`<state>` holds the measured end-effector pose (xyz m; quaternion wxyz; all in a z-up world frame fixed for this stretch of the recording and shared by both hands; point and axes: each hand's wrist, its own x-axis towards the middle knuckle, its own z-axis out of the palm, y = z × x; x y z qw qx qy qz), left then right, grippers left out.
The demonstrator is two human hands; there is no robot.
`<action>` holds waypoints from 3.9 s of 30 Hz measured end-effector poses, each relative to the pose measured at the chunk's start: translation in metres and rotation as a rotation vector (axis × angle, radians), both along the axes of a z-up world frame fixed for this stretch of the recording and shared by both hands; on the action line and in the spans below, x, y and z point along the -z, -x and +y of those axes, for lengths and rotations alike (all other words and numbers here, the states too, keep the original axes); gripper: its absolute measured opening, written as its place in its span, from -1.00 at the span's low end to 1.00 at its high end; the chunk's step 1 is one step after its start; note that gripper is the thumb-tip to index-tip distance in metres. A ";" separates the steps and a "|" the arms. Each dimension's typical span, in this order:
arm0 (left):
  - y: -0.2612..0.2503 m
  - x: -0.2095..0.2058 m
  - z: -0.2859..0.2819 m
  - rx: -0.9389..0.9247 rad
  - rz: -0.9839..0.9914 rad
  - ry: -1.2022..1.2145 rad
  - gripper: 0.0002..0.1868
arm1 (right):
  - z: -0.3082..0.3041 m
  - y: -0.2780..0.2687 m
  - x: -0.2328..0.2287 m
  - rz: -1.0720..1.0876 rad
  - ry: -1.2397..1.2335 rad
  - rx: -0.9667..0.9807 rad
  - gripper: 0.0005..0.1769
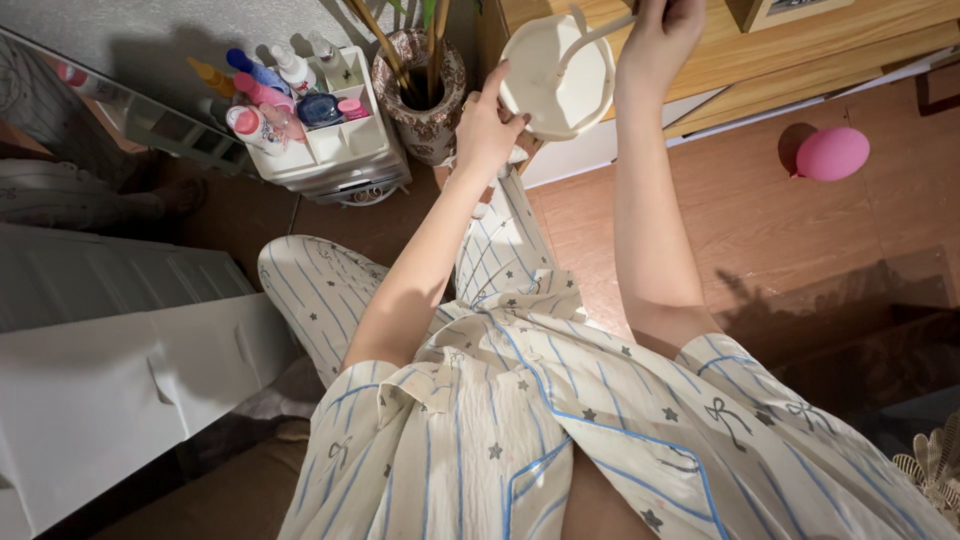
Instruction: The person sits on the floor and wipes a white decorative swan-shaped object with a cloth, then wipes a bouquet of pink and white tulips. The person handles both items with a cloth, focusing on the surfaces and stems.
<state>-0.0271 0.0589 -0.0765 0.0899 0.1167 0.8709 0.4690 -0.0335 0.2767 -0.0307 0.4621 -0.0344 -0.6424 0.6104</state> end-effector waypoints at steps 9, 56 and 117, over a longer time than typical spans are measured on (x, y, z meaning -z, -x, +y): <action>0.004 0.012 0.006 -0.016 0.051 -0.008 -0.14 | -0.003 -0.002 -0.001 -0.049 -0.085 -0.086 -0.67; 0.022 0.040 0.008 -0.155 -0.250 -0.379 -0.70 | -0.034 -0.046 -0.029 -0.257 -0.328 -0.188 -0.80; -0.116 -0.117 -0.132 -0.243 0.359 -0.697 -0.46 | -0.205 -0.091 -0.127 0.096 -0.105 -0.666 -0.67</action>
